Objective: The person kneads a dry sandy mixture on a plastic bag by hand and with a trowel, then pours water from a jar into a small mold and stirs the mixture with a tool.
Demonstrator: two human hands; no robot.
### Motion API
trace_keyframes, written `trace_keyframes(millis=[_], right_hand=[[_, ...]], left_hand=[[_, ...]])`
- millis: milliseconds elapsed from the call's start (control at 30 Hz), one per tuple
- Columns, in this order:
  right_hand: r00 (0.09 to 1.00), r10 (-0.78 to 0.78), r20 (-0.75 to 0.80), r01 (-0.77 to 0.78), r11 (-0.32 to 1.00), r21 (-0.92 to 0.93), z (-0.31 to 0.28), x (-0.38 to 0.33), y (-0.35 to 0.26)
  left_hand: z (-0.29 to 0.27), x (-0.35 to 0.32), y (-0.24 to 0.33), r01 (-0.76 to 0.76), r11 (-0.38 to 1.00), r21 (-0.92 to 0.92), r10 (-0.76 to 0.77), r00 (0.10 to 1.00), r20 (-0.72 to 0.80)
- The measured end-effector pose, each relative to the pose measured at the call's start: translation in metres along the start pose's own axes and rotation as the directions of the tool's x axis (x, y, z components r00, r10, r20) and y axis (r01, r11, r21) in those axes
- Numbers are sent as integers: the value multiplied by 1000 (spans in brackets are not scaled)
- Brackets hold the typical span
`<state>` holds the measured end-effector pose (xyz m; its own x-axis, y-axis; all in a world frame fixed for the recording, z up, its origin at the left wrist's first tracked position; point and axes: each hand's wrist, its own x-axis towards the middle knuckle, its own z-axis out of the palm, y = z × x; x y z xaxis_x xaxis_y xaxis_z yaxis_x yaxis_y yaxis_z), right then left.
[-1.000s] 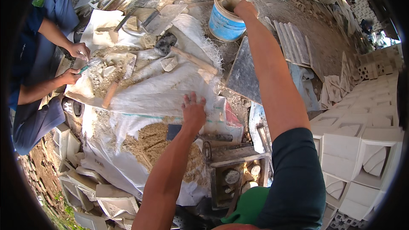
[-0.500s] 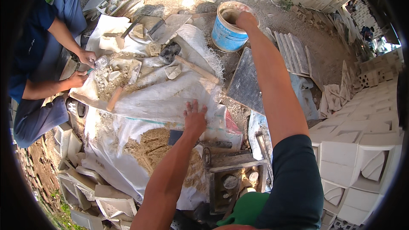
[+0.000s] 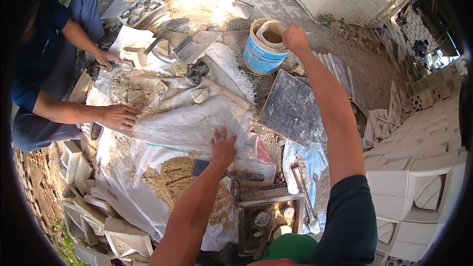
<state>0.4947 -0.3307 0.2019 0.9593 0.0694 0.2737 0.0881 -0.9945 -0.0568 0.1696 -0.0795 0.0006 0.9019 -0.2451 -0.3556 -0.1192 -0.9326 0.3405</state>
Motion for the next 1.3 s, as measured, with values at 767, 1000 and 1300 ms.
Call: trace_keyframes(millis=[767,1000,1300], right_hand=[[952,-188,-242,196,980,13,-46,-9,2],[945,-201,-256,216,976,31,-52,-16,2],[926,-234,-297,237,971,-28,-49,-16,7]], left_hand=[[-1,-3,1,-9,1000,-13,9,1000,-1],[2,-2,0,-14,1000,-15,14,1000,3],[6,-1,-3,-13,1000,-21,13,1000,-2]])
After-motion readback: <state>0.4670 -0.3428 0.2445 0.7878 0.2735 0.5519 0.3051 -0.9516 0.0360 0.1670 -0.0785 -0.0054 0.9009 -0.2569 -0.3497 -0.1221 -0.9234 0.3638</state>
